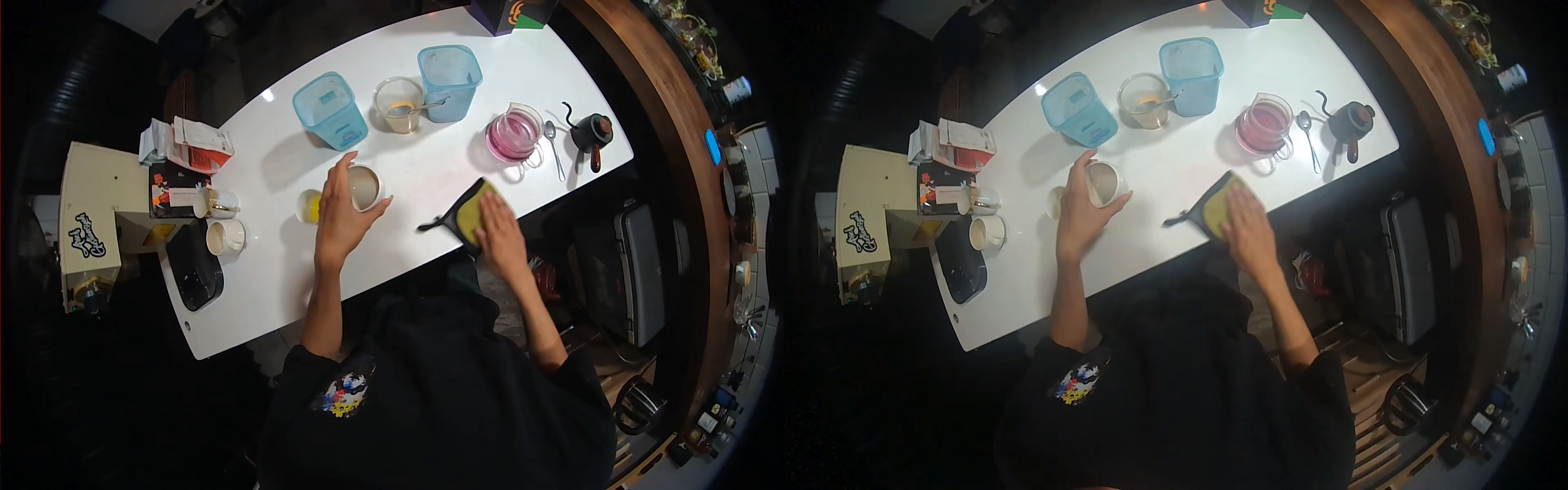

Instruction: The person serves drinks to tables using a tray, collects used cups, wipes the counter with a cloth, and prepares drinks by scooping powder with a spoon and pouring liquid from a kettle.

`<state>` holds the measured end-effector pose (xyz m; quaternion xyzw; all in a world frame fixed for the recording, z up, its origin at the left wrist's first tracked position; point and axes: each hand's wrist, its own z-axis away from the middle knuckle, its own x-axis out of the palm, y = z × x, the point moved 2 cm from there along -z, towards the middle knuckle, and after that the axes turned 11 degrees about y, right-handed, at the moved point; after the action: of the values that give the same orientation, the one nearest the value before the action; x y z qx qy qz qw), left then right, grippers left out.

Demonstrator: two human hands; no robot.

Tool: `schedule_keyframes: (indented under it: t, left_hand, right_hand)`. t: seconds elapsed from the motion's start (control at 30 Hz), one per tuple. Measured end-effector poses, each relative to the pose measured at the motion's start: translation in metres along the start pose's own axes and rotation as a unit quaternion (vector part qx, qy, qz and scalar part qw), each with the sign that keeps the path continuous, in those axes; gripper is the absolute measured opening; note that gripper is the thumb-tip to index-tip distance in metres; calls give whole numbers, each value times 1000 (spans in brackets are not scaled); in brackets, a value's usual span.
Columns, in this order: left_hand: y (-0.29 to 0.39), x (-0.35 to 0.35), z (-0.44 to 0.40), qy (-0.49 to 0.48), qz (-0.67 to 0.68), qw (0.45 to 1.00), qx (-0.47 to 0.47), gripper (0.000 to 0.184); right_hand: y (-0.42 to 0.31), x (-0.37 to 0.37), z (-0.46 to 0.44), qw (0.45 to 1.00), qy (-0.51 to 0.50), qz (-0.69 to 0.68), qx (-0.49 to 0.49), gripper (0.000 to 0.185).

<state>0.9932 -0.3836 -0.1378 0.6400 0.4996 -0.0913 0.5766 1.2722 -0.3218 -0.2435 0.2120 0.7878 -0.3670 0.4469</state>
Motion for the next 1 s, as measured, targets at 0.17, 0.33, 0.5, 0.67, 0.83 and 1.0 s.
schedule_keyframes:
  t: [0.17, 0.33, 0.5, 0.67, 0.83, 1.0]
  left_hand:
    - [-5, 27, -2, -36, 22, 999, -24, 81]
    - [-21, 48, -3, -27, 12, 999, -13, 82]
    - [-24, 57, -6, -34, 17, 999, -7, 81]
    - [-24, 66, -8, -33, 24, 999, -6, 80]
    - [-12, 73, -11, -33, 38, 999, -3, 80]
    - [-2, 85, -16, -28, 51, 998, 3, 79]
  right_hand:
    - [14, 8, -12, 995, 60, 69, 43, 59]
    - [-59, 30, -1, 998, -17, -59, 2, 59]
    - [-54, 17, 16, 995, -29, -82, -45, 55]
    - [45, -14, 7, 988, 130, 30, 83, 54]
    - [79, -2, -1, 955, 233, -36, 181, 38]
    - [32, 11, 9, 951, 250, -38, 178, 40]
